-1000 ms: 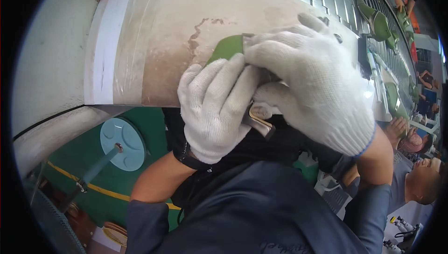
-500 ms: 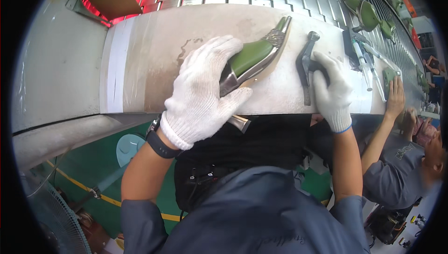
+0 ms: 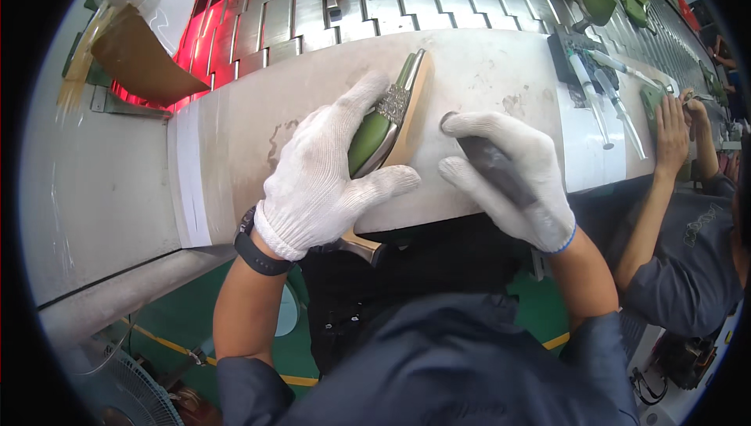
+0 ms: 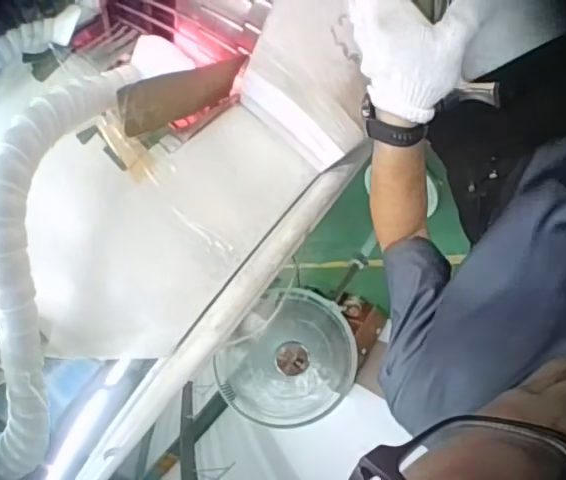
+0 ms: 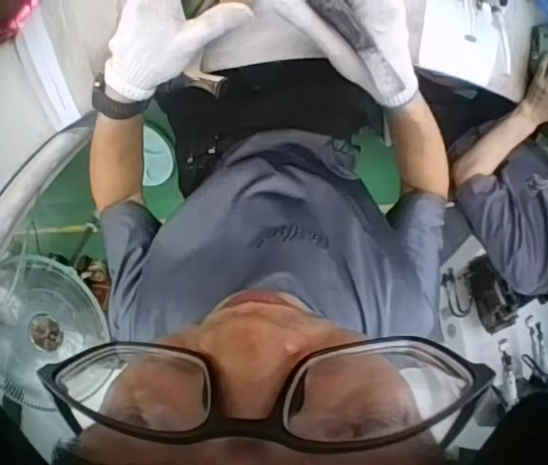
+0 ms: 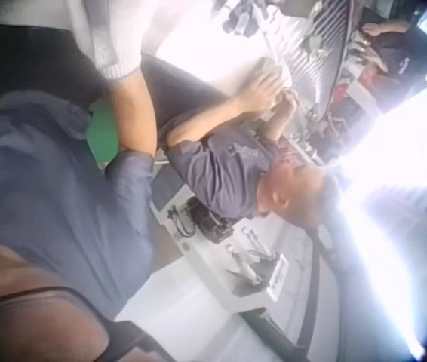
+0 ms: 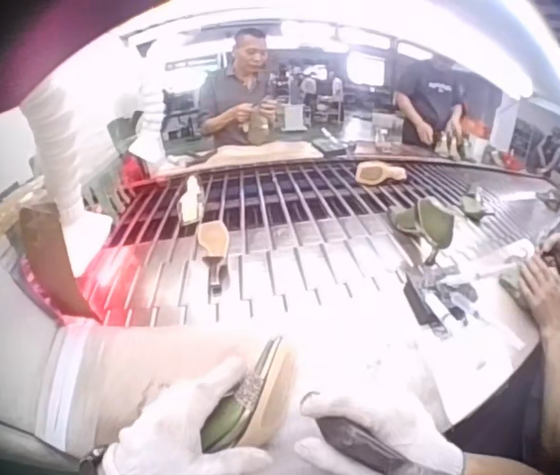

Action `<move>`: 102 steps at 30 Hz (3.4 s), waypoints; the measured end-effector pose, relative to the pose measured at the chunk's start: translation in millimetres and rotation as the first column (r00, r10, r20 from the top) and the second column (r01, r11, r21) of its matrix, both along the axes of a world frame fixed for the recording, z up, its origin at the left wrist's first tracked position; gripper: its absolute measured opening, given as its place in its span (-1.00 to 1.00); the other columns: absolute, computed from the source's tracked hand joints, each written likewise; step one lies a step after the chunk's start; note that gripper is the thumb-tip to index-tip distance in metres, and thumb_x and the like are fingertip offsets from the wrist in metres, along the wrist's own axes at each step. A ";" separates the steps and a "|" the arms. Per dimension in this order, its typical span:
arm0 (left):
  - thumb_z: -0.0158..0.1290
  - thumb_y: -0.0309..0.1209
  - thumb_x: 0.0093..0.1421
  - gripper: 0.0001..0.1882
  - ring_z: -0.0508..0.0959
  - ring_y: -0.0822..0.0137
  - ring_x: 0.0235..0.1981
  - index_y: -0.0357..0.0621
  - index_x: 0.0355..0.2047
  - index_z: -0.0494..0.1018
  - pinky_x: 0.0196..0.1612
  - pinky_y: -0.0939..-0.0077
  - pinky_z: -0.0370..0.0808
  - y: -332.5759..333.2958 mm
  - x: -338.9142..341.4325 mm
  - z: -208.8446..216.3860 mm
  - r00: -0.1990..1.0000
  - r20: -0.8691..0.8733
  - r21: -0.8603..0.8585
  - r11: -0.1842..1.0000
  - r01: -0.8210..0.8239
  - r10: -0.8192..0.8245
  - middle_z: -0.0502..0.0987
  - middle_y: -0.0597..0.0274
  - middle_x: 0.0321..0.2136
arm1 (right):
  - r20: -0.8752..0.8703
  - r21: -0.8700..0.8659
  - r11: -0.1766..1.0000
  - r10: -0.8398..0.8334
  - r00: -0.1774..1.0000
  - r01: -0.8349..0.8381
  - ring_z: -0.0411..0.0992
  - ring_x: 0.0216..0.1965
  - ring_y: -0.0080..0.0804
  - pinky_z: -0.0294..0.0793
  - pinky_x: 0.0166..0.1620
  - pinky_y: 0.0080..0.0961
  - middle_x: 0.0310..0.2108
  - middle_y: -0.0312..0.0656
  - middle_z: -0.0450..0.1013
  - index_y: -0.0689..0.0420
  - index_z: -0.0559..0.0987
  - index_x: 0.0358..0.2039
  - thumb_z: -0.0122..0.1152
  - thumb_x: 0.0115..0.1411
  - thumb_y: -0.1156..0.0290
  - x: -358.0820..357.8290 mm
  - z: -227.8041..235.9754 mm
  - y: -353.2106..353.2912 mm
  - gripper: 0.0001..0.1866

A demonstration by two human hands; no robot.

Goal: The person attaches soles to shoe uppers by pressing them on by hand and tapping around the edges with a hammer.

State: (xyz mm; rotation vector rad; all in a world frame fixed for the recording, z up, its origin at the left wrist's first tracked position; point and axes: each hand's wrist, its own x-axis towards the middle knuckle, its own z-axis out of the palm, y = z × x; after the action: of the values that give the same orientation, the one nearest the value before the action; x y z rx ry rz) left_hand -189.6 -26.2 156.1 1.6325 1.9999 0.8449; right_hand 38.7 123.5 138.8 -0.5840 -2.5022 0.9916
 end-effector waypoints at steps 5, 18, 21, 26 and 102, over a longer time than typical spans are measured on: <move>0.17 -0.41 0.38 -0.31 0.59 0.03 0.35 -0.47 0.46 0.36 0.46 0.27 0.40 17.2 -8.7 -4.5 0.974 0.222 0.034 0.999 0.036 -0.042 0.58 -0.24 0.30 | -0.339 -0.535 0.839 -0.108 0.935 -0.097 0.68 0.09 -0.30 0.65 0.23 -0.35 0.05 -0.03 0.68 0.32 0.67 0.13 0.27 0.46 0.53 -9.8 3.0 20.0 -0.71; 0.29 -0.32 0.24 -0.27 0.75 0.08 0.00 -0.36 0.40 0.49 0.18 0.24 0.60 24.4 -10.5 -4.0 0.995 0.095 -0.054 0.999 0.003 0.002 0.70 -0.18 -0.06 | -0.242 -0.492 0.848 0.086 0.966 -0.199 0.71 0.01 -0.25 0.68 0.17 -0.30 -0.06 -0.02 0.73 0.32 0.71 0.05 0.35 0.46 0.40 -57.2 29.1 69.4 -0.72; 0.32 -0.32 0.23 -0.27 0.76 0.09 -0.04 -0.35 0.39 0.50 0.14 0.23 0.62 22.3 -11.6 -5.6 0.996 0.083 -0.027 1.000 -0.012 0.014 0.71 -0.17 -0.08 | -0.130 -0.502 0.849 0.114 0.985 -0.164 0.70 0.03 -0.24 0.67 0.19 -0.27 -0.05 -0.02 0.73 0.33 0.70 0.07 0.40 0.41 0.47 -56.1 39.4 66.2 -0.72; 0.38 -0.31 0.23 -0.29 0.77 0.09 -0.07 -0.35 0.36 0.53 0.10 0.24 0.64 26.5 -8.5 -3.6 0.994 0.105 -0.041 0.999 -0.027 0.031 0.72 -0.14 -0.11 | -0.088 -0.452 0.882 0.104 0.991 -0.133 0.73 -0.13 -0.48 0.75 0.01 -0.49 -0.18 -0.16 0.75 0.20 0.76 -0.04 0.54 0.38 0.34 -48.9 43.9 56.9 -0.75; 0.38 -0.09 0.23 -0.01 0.62 -0.37 0.12 -0.47 0.49 0.27 0.29 -0.03 0.51 -4.2 4.9 -10.6 0.998 -0.024 -0.004 0.999 -0.054 0.054 0.61 -0.41 0.03 | -0.393 -0.627 0.769 -0.173 0.903 -0.126 0.64 0.25 -0.21 0.61 0.33 -0.25 0.15 0.14 0.66 0.36 0.54 0.22 0.25 0.41 0.79 -10.5 27.3 -41.7 -0.61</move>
State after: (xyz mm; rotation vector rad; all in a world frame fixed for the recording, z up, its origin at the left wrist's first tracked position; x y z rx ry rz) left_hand -184.6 -30.4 145.5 1.5997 2.0697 0.8434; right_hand 28.1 81.8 166.1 -0.5013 -1.7210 1.7717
